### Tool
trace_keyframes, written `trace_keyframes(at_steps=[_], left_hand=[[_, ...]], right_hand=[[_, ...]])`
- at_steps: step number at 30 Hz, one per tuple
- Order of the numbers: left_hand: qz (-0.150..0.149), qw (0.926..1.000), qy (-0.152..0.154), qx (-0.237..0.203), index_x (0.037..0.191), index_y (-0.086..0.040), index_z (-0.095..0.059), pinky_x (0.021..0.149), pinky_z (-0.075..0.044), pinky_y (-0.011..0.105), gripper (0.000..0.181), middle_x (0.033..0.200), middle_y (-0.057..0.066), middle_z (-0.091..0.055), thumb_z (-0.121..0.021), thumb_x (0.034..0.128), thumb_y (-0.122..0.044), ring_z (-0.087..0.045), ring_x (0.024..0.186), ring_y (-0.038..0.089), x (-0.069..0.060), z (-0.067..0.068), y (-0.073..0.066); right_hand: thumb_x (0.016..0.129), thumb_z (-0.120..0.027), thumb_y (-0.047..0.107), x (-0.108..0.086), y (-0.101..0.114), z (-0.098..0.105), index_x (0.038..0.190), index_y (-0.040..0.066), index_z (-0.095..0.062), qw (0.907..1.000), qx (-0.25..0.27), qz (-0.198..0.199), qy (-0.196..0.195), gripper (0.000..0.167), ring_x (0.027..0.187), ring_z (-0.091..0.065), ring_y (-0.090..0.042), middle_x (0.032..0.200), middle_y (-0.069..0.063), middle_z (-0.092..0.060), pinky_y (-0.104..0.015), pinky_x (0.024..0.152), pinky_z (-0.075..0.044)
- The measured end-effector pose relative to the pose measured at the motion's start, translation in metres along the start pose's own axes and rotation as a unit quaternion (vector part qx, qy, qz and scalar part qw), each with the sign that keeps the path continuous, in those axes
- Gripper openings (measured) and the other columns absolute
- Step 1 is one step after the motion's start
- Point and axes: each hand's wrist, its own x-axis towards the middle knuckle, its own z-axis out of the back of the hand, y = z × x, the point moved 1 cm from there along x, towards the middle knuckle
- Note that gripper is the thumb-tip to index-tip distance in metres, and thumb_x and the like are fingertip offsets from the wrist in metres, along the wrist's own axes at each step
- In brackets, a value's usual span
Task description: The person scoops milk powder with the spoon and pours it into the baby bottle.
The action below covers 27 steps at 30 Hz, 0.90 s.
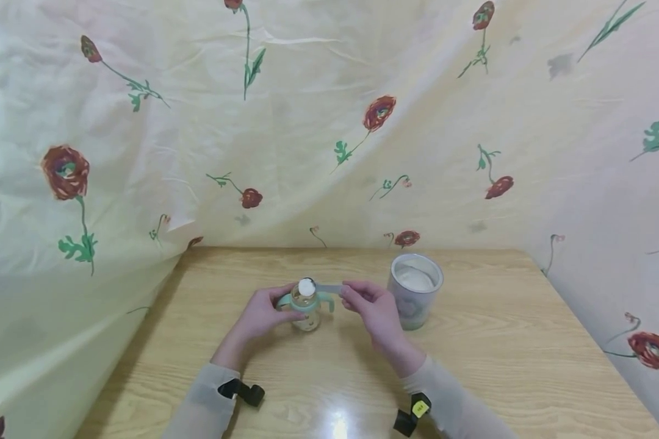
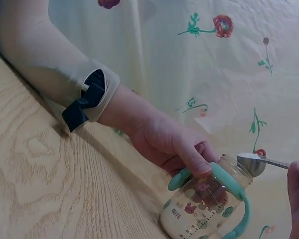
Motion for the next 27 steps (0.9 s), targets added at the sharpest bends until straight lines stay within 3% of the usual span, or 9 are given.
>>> trace_keyframes(at_steps=[8, 11, 13, 16, 20, 23, 25, 27], left_hand=[[-0.007, 1.0, 0.001, 0.001, 0.145, -0.011, -0.067, 0.12, -0.043, 0.052, 0.073, 0.144, 0.007, -0.068, -0.097, 0.0803, -0.024, -0.061, 0.136, 0.028, -0.0015, -0.0022, 0.0004], [-0.009, 0.9999, 0.006, -0.009, 0.145, -0.013, -0.068, 0.12, -0.043, 0.051, 0.071, 0.142, 0.006, -0.069, -0.097, 0.0808, -0.023, -0.062, 0.134, 0.026, -0.0009, -0.0023, 0.0015], [-0.01, 0.9998, 0.01, -0.015, 0.144, -0.015, -0.069, 0.12, -0.043, 0.05, 0.07, 0.141, 0.004, -0.07, -0.097, 0.0805, -0.022, -0.063, 0.133, 0.025, -0.0003, -0.002, 0.0015], [-0.017, 0.9997, 0.014, -0.015, 0.144, -0.018, -0.069, 0.119, -0.043, 0.049, 0.069, 0.141, 0.003, -0.07, -0.096, 0.0807, -0.022, -0.064, 0.131, 0.023, 0.0008, -0.0008, 0.0001], [-0.026, 0.9994, 0.018, -0.015, 0.143, -0.017, -0.07, 0.12, -0.043, 0.047, 0.068, 0.14, 0.001, -0.071, -0.096, 0.0812, -0.022, -0.064, 0.132, 0.022, 0.0014, 0.001, -0.0023], [-0.031, 0.9991, 0.025, -0.017, 0.144, -0.014, -0.068, 0.12, -0.044, 0.047, 0.069, 0.138, 0.001, -0.072, -0.096, 0.0819, -0.023, -0.063, 0.133, 0.022, 0.0009, 0.0016, -0.0019], [-0.031, 0.999, 0.027, -0.016, 0.145, -0.014, -0.068, 0.119, -0.044, 0.046, 0.069, 0.137, 0.0, -0.072, -0.096, 0.0824, -0.026, -0.063, 0.133, 0.021, -0.0002, 0.0018, -0.0007], [-0.032, 0.999, 0.026, -0.014, 0.145, -0.013, -0.068, 0.119, -0.045, 0.045, 0.069, 0.137, 0.001, -0.072, -0.095, 0.0828, -0.027, -0.064, 0.133, 0.022, -0.0012, 0.0017, 0.0009]], right_hand=[[0.098, -0.077, 0.006, -0.0042, -0.0002, -0.0016, 0.113, -0.003, -0.076, 0.9935, -0.084, 0.077, 0.005, 0.018, 0.085, -0.074, -0.017, 0.105, -0.014, -0.079, -0.028, 0.082, -0.064], [0.096, -0.078, 0.003, -0.0065, -0.0013, -0.0035, 0.108, 0.001, -0.078, 0.9824, -0.124, 0.139, 0.019, 0.011, 0.08, -0.073, -0.018, 0.098, -0.012, -0.079, -0.028, 0.076, -0.064], [0.095, -0.079, 0.0, -0.0078, -0.0017, -0.0049, 0.105, 0.003, -0.08, 0.9683, -0.157, 0.192, 0.029, 0.01, 0.078, -0.074, -0.017, 0.097, -0.009, -0.08, -0.027, 0.072, -0.065], [0.093, -0.08, -0.003, -0.0071, -0.0028, -0.0063, 0.104, 0.004, -0.08, 0.9288, -0.224, 0.292, 0.045, 0.013, 0.079, -0.075, -0.016, 0.098, -0.006, -0.081, -0.026, 0.071, -0.065], [0.089, -0.083, -0.004, -0.0053, -0.0022, -0.0069, 0.104, 0.004, -0.08, 0.8514, -0.315, 0.415, 0.057, 0.018, 0.081, -0.076, -0.014, 0.098, -0.005, -0.081, -0.022, 0.071, -0.063], [0.087, -0.084, -0.004, -0.006, -0.0002, -0.0069, 0.105, 0.005, -0.08, 0.7989, -0.365, 0.474, 0.065, 0.021, 0.079, -0.074, -0.014, 0.095, -0.005, -0.08, -0.02, 0.069, -0.062], [0.086, -0.085, -0.004, -0.0073, 0.0012, -0.0068, 0.106, 0.005, -0.08, 0.7737, -0.387, 0.496, 0.072, 0.022, 0.078, -0.074, -0.014, 0.095, -0.004, -0.08, -0.021, 0.068, -0.061], [0.086, -0.085, -0.003, -0.0086, 0.0019, -0.0067, 0.106, 0.006, -0.08, 0.7579, -0.402, 0.508, 0.079, 0.022, 0.078, -0.073, -0.013, 0.096, -0.004, -0.08, -0.022, 0.068, -0.061]])
